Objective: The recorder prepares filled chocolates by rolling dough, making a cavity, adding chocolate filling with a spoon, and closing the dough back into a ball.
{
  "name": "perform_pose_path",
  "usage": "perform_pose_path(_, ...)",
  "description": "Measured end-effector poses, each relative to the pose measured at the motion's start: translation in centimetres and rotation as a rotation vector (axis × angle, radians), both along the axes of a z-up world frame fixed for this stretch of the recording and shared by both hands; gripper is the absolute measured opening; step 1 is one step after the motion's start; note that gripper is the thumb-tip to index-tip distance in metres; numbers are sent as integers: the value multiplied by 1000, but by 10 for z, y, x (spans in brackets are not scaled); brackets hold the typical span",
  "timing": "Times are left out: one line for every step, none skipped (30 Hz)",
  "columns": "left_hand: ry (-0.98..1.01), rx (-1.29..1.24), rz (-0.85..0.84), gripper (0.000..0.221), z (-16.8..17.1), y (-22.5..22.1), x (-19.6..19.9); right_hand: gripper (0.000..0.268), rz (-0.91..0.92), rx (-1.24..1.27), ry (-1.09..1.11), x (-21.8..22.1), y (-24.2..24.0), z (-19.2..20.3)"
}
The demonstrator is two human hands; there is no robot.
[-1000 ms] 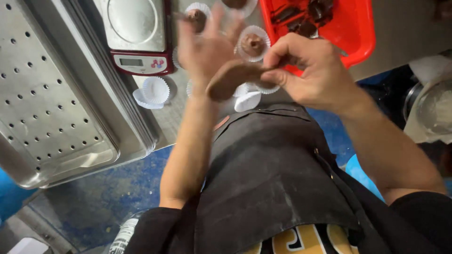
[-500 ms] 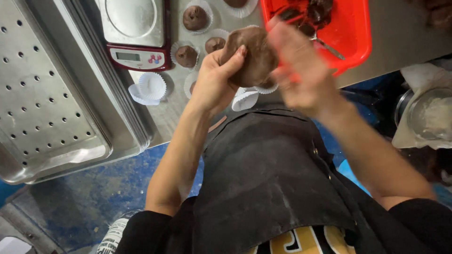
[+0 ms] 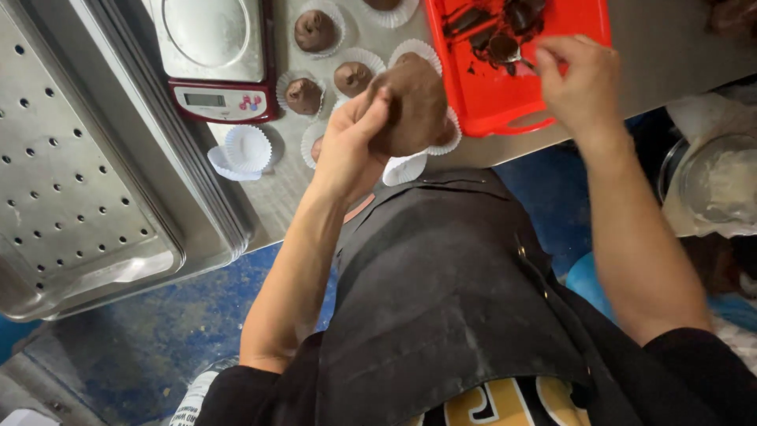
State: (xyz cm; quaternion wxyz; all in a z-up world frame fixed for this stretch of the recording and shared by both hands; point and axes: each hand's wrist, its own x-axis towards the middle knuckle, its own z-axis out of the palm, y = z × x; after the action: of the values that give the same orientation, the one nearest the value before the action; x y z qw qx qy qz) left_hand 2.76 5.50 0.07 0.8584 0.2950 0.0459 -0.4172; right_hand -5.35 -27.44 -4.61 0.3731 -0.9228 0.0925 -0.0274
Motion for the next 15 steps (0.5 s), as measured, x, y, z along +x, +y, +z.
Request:
perform_pose_path(5,18,20,43,-12,2,-1,13,14,-155,-51,-4,-22,-21)
perform_pose_path(6,17,18,43,-17,4,-2,13,12,-157,-50,-9,-28,-29)
perform_pose_path(18,27,27,43,-22,6,-3,12,19,-319,16,-14,-33,-38)
perform_pose_path(32,38,39,43,-27,8,-5,12,29,-480,82,-18,-39,-47)
perform_pose_path(34,38,41,43,-26,8,-4,12,31,-481,83,-19,-41,-53)
perform_pose_path(35,49,35,43,-26,7,-2,17,37,-495,115,-19,-43,-58)
perform_pose_path(37,61,29,43,-25,6,-1,23,42,-509,147,-19,-45,-63)
perform_pose_path(38,62,32,43,-25,5,0,23,46,-508,147,-20,-47,-68)
perform_pose_path(71,78,33,43,-24,3,1,17,66,-514,148,-21,-49,-73)
perform_pose_path(101,95,36,44,-24,2,3,14,88,-519,146,-21,-50,-78)
perform_pose_path(100,97,39,44,-24,3,4,14,91,-517,144,-20,-50,-77)
perform_pose_path(121,110,34,43,-25,3,4,14,81,-430,163,-21,-50,-75)
perform_pose_path(142,124,28,43,-25,2,5,15,71,-343,183,-22,-52,-73)
perform_pose_path(144,121,23,43,-31,-1,3,15,66,-345,186,-21,-47,-68)
perform_pose_path(145,136,16,41,-36,-3,1,15,44,-298,176,-21,-43,-63)
